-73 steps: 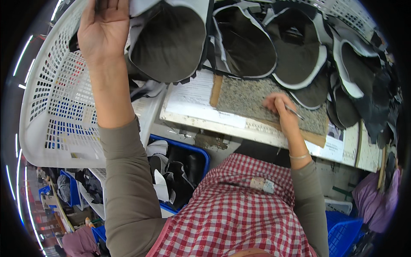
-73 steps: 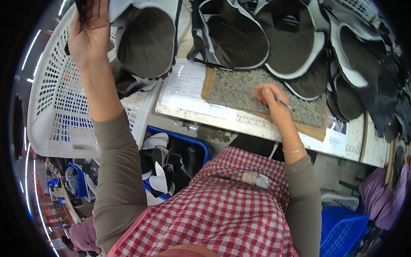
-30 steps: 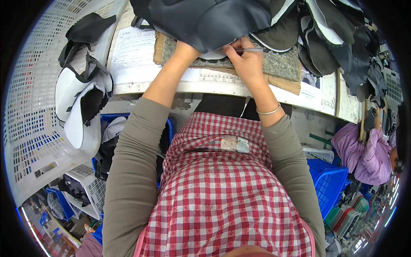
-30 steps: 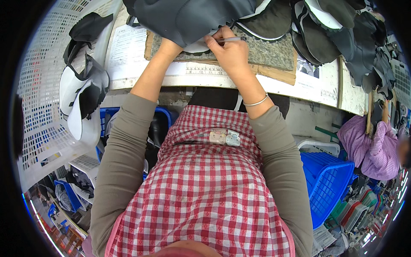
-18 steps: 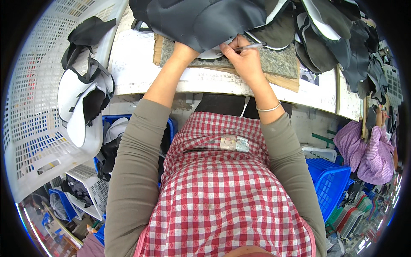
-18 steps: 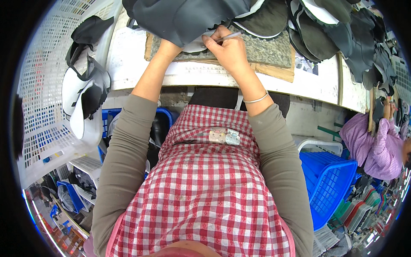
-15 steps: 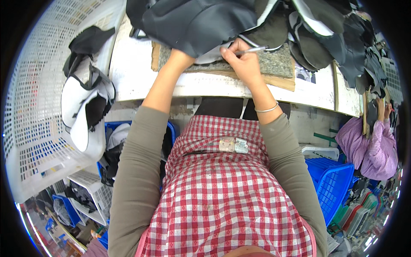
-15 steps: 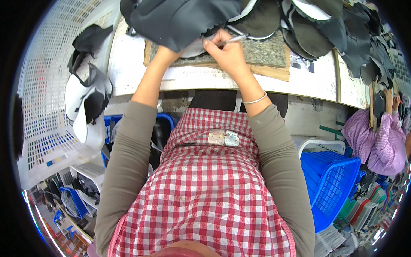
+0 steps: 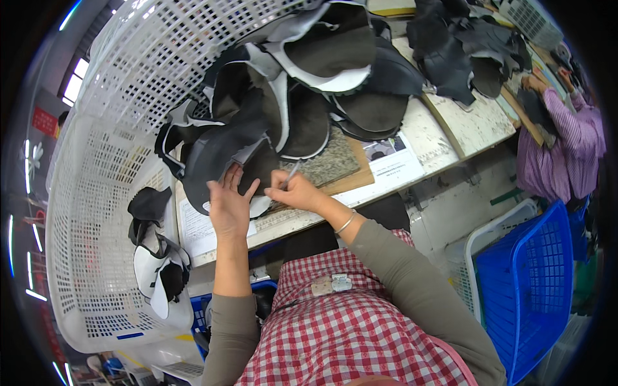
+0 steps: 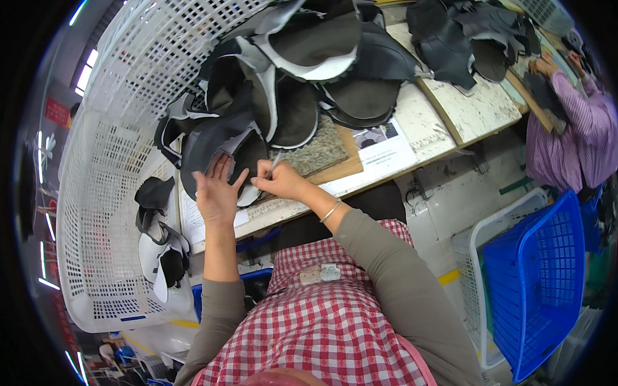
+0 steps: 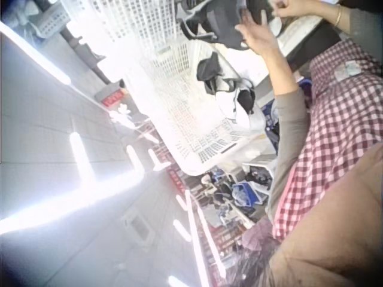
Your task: The person assembles footwear components at a workbench. They repeatedly pick up black and white shoe parts from a white basket, align and press the edges together by hand, and place the assembled units on the table. The process continues with multiple items handled one at a time.
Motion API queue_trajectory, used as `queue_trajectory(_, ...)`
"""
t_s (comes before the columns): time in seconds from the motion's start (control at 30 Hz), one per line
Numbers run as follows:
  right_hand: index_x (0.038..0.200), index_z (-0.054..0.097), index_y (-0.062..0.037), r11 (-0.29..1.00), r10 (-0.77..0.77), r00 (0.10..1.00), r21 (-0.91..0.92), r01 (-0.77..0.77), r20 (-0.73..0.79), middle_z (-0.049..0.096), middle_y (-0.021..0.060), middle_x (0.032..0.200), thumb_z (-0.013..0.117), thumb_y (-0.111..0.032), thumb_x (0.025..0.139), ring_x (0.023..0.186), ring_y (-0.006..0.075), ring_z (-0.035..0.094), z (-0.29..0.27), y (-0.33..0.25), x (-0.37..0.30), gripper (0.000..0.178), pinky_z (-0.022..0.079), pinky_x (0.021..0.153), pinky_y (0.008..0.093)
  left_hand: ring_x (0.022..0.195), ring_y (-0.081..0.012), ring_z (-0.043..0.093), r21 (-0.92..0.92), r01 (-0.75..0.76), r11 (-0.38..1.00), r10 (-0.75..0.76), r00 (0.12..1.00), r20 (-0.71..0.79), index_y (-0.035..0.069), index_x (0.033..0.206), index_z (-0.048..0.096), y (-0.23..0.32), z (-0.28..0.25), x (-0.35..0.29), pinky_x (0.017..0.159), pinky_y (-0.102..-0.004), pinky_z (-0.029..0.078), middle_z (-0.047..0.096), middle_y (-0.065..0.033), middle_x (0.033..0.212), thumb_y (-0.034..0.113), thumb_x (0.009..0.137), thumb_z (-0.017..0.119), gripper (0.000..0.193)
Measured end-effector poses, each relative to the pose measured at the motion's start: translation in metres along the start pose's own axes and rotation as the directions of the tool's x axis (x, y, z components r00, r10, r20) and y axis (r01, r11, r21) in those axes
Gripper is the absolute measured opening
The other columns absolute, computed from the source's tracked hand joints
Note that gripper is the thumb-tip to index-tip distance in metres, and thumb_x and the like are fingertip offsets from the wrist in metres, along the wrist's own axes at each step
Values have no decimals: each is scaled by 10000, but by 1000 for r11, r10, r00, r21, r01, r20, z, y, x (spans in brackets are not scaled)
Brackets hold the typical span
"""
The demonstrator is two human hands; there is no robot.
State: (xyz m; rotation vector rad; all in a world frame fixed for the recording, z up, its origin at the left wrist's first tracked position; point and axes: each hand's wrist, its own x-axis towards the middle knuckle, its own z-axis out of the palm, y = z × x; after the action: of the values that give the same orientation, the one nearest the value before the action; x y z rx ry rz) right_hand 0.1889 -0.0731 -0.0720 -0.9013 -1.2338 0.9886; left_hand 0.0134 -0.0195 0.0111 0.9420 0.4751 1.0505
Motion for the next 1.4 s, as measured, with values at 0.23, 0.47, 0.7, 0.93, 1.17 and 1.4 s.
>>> queue_trajectory(0.23, 755, 553, -52, 998, -57, 998, -1, 57, 7, 562, 14, 636, 768, -211, 895, 594, 98, 505, 0, -5, 0, 302, 418, 548, 309, 1305, -359, 493, -113, -100, 989, 85, 988, -132, 72, 1366, 554, 31, 68, -25, 1142, -694, 325, 590, -112, 1378, 380, 1075, 497, 428)
queue_trajectory(0.47, 773, 568, -56, 997, -80, 996, -21, 81, 32, 579, 11, 678, 762, -208, 907, 634, 96, 522, -2, -3, -1, 281, 444, 590, 302, 1425, -450, 384, -209, -302, 930, 357, 874, 329, 49, 1423, 521, 118, 103, 11, 1157, -770, 248, 492, -155, 1485, 340, 1093, 408, 454)
queue_trajectory(0.7, 756, 524, -84, 999, -31, 996, -3, 32, 82, 503, -35, 704, 725, -202, 957, 680, 71, 467, -3, -7, 2, 308, 422, 643, 264, 1295, -466, 493, -359, 225, 906, -410, 679, -609, 5, 1403, 428, 39, 19, 139, 1064, -729, 410, 474, -268, 1407, 454, 1067, 496, 564)
queue_trajectory(0.93, 1199, 712, -40, 994, 108, 966, -11, -108, 234, 738, 73, 1031, 612, -265, 1051, 888, 117, 662, -4, -24, 7, 288, 517, 790, 256, 1226, -410, 597, 185, 366, 912, -273, 878, -392, -143, 1366, 461, -5, -37, 41, 986, -517, 575, 556, -295, 1337, 386, 1017, 646, 661)
queue_trajectory(1.17, 1237, 684, -31, 996, -21, 979, -80, 38, 204, 725, 90, 1198, 559, -340, 1065, 1154, 206, 652, -8, -29, 7, 375, 480, 1009, 340, 984, -299, 713, 970, 219, -102, 566, 815, -125, 48, 1198, 695, 112, -92, -93, 911, -392, 546, 743, -141, 1076, -27, 937, 552, 307)
queue_trajectory(1.4, 1135, 743, -74, 993, 35, 989, -120, -18, 144, 772, 39, 1054, 655, -232, 1008, 1022, 146, 700, -7, -20, 4, 220, 539, 926, 309, 1526, -322, 317, 390, -176, -904, -131, 982, 139, 133, 1414, 567, 244, -177, -131, 1240, -539, 248, 456, -97, 1573, -136, 785, 528, 685)
